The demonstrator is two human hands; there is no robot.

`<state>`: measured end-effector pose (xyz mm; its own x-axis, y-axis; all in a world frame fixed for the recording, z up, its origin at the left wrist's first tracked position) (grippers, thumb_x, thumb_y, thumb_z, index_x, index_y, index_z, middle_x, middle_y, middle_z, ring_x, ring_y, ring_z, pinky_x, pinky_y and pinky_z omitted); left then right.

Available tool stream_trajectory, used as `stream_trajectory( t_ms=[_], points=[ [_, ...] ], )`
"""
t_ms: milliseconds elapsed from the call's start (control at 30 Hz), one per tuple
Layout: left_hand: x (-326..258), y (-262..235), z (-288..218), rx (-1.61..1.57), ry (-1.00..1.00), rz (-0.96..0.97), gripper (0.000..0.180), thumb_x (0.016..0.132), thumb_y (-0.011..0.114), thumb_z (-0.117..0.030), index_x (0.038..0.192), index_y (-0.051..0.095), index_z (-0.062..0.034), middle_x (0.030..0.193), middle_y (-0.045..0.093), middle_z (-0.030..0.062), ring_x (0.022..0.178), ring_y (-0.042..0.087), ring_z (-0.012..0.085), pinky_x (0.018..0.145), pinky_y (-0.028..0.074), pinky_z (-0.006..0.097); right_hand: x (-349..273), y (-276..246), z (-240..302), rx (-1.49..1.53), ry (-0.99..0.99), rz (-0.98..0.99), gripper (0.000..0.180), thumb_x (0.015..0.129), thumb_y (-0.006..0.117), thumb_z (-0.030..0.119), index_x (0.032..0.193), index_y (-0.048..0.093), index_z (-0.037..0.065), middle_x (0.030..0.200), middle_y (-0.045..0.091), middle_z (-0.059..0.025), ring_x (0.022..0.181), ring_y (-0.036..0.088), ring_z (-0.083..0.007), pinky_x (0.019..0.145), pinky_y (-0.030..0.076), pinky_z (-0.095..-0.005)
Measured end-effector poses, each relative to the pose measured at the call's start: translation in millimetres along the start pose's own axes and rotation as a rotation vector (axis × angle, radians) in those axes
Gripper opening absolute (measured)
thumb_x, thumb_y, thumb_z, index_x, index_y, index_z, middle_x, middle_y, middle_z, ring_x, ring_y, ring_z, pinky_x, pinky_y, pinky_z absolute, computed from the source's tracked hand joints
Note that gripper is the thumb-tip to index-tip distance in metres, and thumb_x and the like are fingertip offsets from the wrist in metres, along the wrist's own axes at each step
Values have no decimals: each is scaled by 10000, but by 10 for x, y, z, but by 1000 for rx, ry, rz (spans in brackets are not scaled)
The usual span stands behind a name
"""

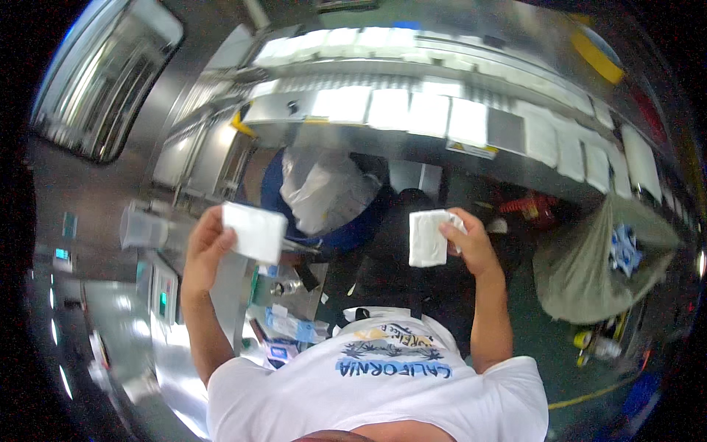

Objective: The person picks up white rectangular packages from a conveyor belt, inspects them, and places them onto a metal table. They handle the packages one at a time, occasionally separating them or adjusting their position before moving them.

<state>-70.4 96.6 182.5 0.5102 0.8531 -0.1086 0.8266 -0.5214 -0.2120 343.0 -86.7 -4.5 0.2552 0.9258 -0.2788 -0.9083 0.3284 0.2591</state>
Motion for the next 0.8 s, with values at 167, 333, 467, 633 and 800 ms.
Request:
stream_trajectory(
  t_ms=[167,333,467,633,800],
  points=[
    [-810,-1361,502,-187,48,-748,311,1044,620,-153,1323,588,-21,1160,685,57,1044,679,165,904,578,348,-32,143,-541,16,135,184,245,979,724,231,1141,683,52,788,639,48,597,529,-32,509,365,-224],
    [-1811,-3037,925,-197,58,-1090,268,1047,596,-173,1258,607,-9,1188,674,105,1039,689,236,903,590,382,-80,321,-1001,15,299,246,257,962,739,255,1120,667,66,825,627,41,617,526,-40,510,368,-229],
    [-2224,-3926,872,1675,-34,-886,270,956,697,-134,1171,626,13,1154,670,147,954,709,289,831,624,388,-29,440,-1287,42,373,181,226,963,720,221,1120,653,74,828,628,41,600,558,-48,471,403,-219],
    [-2274,-4615,1460,135,-186,-1326,319,911,692,-89,1156,648,110,1051,686,213,881,731,320,693,641,368,39,546,-1303,47,358,114,218,969,710,223,1104,645,65,789,594,53,557,506,-30,456,372,-206],
    [-2819,-4971,1630,248,-367,-1272,368,868,679,-127,1117,649,143,1005,693,229,776,734,304,606,610,359,204,676,-1252,-6,382,202,218,975,696,224,1112,649,62,792,589,62,565,508,-32,465,379,-205]
  ],
)
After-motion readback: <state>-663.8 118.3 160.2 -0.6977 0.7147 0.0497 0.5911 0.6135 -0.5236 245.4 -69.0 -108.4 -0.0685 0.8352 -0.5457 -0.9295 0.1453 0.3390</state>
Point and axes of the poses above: each hand's wrist, its own x-axis towards the middle knuckle, its own y-axis out of the palm, z = x × y, the point moved 7 cm from there along x, towards the middle knuckle
